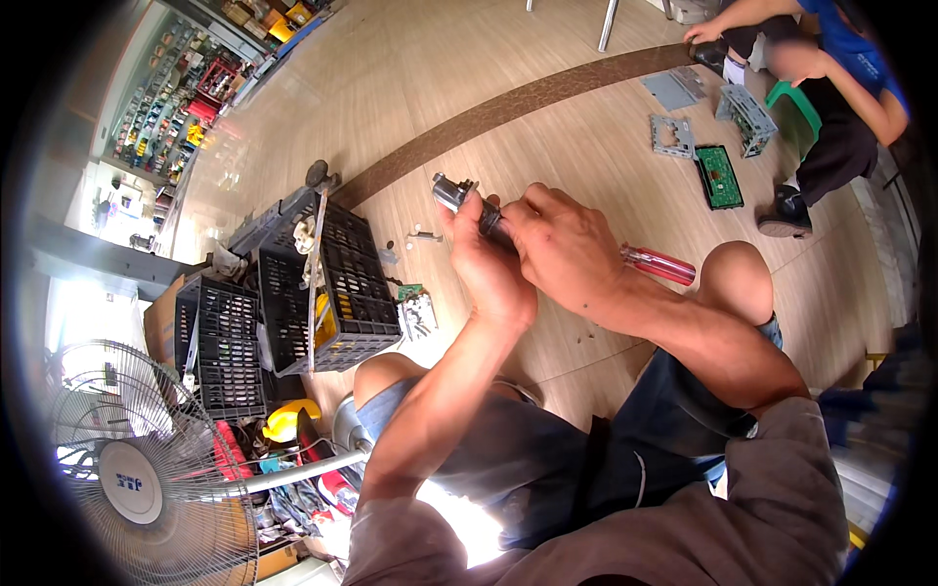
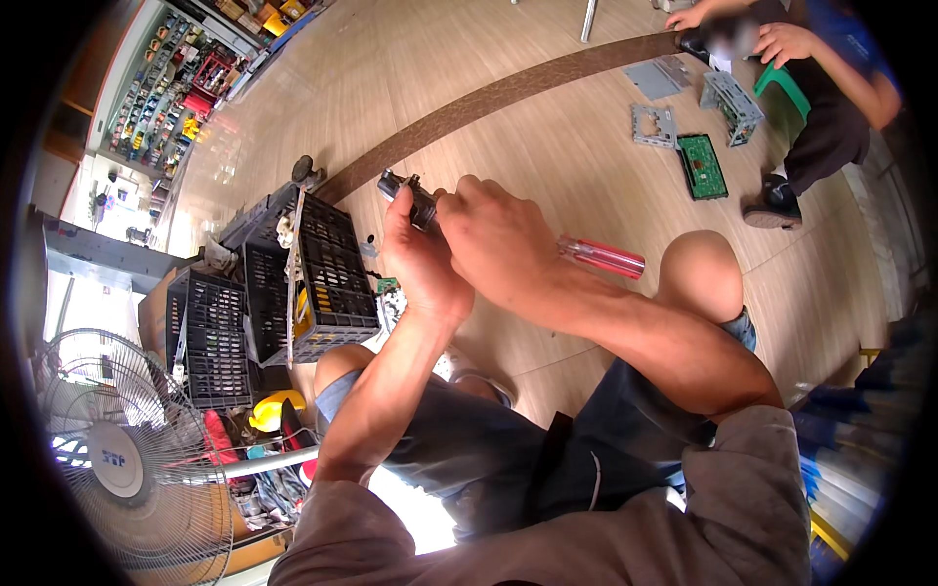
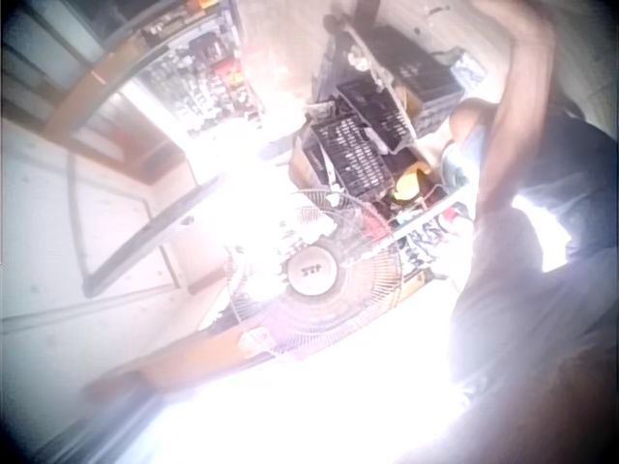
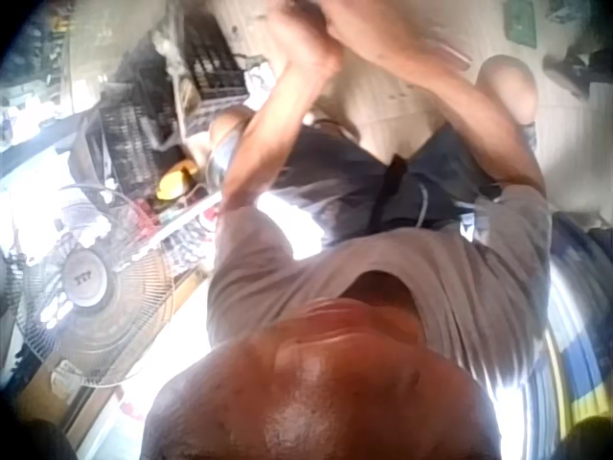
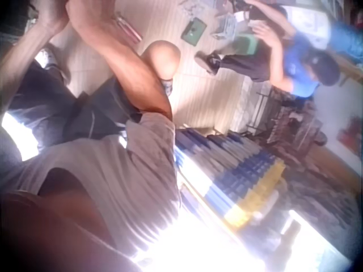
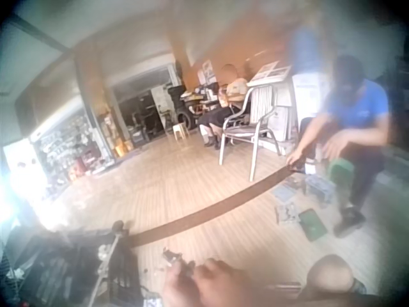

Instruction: The person disassembles a small electric motor by removing screws from the housing using a screwdriver and pulling the armature out of the motor case.

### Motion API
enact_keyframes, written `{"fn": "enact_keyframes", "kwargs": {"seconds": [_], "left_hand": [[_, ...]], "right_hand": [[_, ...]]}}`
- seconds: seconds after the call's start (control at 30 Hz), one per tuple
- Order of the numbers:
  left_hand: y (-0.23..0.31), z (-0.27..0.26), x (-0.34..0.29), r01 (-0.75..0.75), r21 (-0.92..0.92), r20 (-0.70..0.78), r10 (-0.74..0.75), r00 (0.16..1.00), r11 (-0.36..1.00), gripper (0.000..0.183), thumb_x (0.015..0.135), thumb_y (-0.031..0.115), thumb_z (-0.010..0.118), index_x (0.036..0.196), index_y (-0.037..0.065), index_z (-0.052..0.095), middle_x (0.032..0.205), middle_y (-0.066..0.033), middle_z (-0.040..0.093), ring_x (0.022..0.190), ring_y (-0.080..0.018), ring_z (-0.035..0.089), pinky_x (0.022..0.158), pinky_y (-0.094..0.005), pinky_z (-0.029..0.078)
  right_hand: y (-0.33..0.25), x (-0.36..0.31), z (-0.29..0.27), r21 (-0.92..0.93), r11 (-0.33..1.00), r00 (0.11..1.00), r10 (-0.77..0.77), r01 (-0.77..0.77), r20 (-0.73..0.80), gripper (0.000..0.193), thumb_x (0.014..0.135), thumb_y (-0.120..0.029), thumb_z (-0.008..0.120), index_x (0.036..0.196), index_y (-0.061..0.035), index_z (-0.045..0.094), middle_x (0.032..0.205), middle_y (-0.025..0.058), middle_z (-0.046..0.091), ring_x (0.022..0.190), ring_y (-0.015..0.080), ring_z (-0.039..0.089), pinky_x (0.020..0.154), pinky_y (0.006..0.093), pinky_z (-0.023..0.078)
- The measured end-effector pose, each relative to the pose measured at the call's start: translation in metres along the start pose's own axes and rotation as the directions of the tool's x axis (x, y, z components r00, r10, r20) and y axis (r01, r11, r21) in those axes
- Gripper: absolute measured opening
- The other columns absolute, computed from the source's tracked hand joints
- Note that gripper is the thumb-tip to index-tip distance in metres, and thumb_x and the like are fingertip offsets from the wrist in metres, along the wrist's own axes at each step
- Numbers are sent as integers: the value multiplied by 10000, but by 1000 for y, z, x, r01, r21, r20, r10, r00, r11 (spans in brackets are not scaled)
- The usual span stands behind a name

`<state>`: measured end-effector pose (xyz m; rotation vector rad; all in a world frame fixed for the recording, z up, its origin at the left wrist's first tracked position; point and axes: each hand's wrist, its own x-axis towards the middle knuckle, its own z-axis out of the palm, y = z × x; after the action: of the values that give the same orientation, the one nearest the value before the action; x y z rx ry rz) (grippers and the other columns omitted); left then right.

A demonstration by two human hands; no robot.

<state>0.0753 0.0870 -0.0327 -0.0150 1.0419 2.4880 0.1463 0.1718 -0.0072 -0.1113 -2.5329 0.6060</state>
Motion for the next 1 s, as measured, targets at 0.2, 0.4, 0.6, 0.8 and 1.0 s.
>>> {"fn": "enact_keyframes", "kwargs": {"seconds": [0.2, 0.4, 0.6, 0.8, 1.0], "left_hand": [[-4, 11, -4, -31, -4, 26, 31, 999, 1000, 134, 964, 267, 570, 1043, 171, 519, 888, 17, 557, 837, -114, 530, 785, -297, 434], [7, 10, 1, -120, -24, 33, 121, 992, 993, 477, 917, 175, 632, 1335, 180, 402, 992, 9, 519, 906, -109, 494, 817, -283, 424], [28, 45, -12, -227, 21, 0, 227, 974, 974, 728, 911, 193, 652, 1495, 205, 219, 995, 2, 474, 870, -101, 463, 786, -283, 415], [51, 34, -20, -225, -51, -50, 223, 974, 973, 811, 922, 252, 644, 1546, 238, 126, 1018, 2, 470, 865, -106, 457, 760, -290, 421], [57, 15, -21, -268, 31, -162, 270, 949, 963, 872, 895, 294, 668, 1557, 174, 114, 1098, -39, 487, 962, -139, 449, 865, -300, 400]], "right_hand": [[6, -2, -3, 17, 999, 994, 45, -43, -100, 70, 828, -111, 674, 852, -54, 640, 848, 82, 583, 783, 291, 639, 630, 424, 528], [-1, 12, 5, 90, 994, 988, 67, -55, -141, 68, 818, -78, 671, 870, -41, 647, 855, 127, 631, 781, 346, 648, 683, 455, 526], [-9, 23, -4, 301, 953, 968, 48, 29, -248, 76, 890, -53, 619, 960, -40, 647, 878, 174, 612, 791, 393, 633, 679, 467, 502], [-37, 35, 2, 267, 960, 965, -18, 90, -262, 135, 897, -70, 631, 1016, -51, 694, 881, 102, 608, 761, 334, 652, 647, 430, 506], [-40, 40, 17, 294, 949, 990, -82, 113, -117, 106, 886, -64, 629, 969, -36, 689, 836, 142, 617, 714, 349, 636, 634, 450, 496]]}}
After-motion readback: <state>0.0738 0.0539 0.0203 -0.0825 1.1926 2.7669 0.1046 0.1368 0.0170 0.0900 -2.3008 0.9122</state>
